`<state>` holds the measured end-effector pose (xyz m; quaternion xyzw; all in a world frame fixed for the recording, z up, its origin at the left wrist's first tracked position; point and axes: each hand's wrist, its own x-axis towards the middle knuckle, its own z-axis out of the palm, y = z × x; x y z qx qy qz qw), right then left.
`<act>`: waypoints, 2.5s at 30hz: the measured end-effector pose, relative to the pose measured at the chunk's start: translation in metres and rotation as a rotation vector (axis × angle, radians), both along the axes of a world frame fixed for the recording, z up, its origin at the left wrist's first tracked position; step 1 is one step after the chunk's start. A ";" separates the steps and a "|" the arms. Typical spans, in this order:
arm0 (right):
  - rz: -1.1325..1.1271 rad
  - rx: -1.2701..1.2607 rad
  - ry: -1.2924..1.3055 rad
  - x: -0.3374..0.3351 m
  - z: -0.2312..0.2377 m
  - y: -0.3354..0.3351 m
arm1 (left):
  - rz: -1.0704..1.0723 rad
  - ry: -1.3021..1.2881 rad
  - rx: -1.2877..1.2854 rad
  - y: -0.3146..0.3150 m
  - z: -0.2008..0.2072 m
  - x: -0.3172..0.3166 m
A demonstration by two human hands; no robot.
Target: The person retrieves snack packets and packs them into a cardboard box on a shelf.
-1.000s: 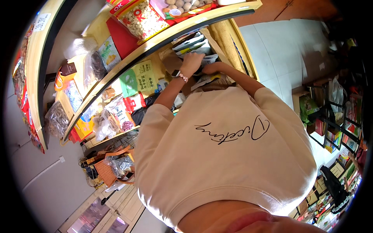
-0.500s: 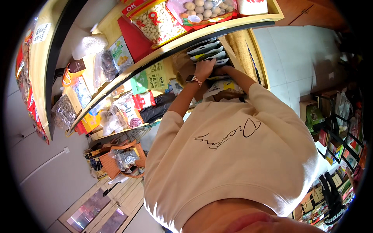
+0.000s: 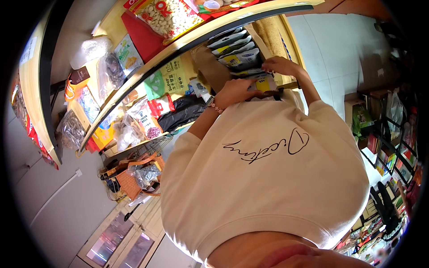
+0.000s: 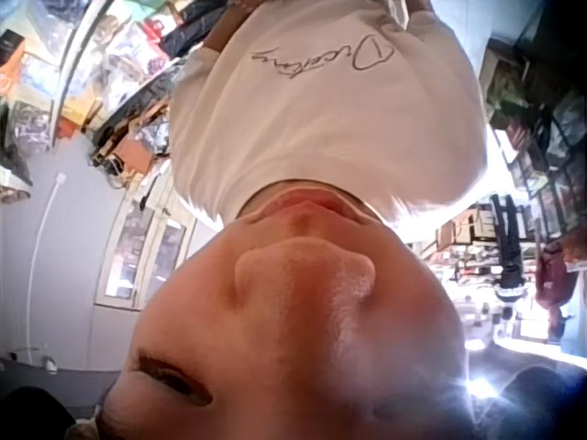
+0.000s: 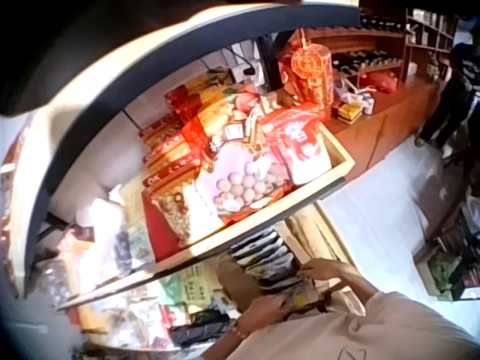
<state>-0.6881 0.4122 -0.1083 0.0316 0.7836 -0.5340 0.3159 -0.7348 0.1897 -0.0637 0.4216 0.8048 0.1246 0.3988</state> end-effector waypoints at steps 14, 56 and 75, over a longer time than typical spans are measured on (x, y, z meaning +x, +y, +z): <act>-0.075 0.480 0.302 0.041 -0.054 -0.049 | 0.030 0.176 0.097 0.027 -0.093 0.003; 0.196 0.536 0.145 0.031 -0.029 -0.067 | 0.620 0.249 0.518 -0.064 0.084 -0.021; -0.198 -0.099 0.342 0.058 -0.062 -0.069 | 1.627 -1.523 0.957 -0.093 0.021 0.006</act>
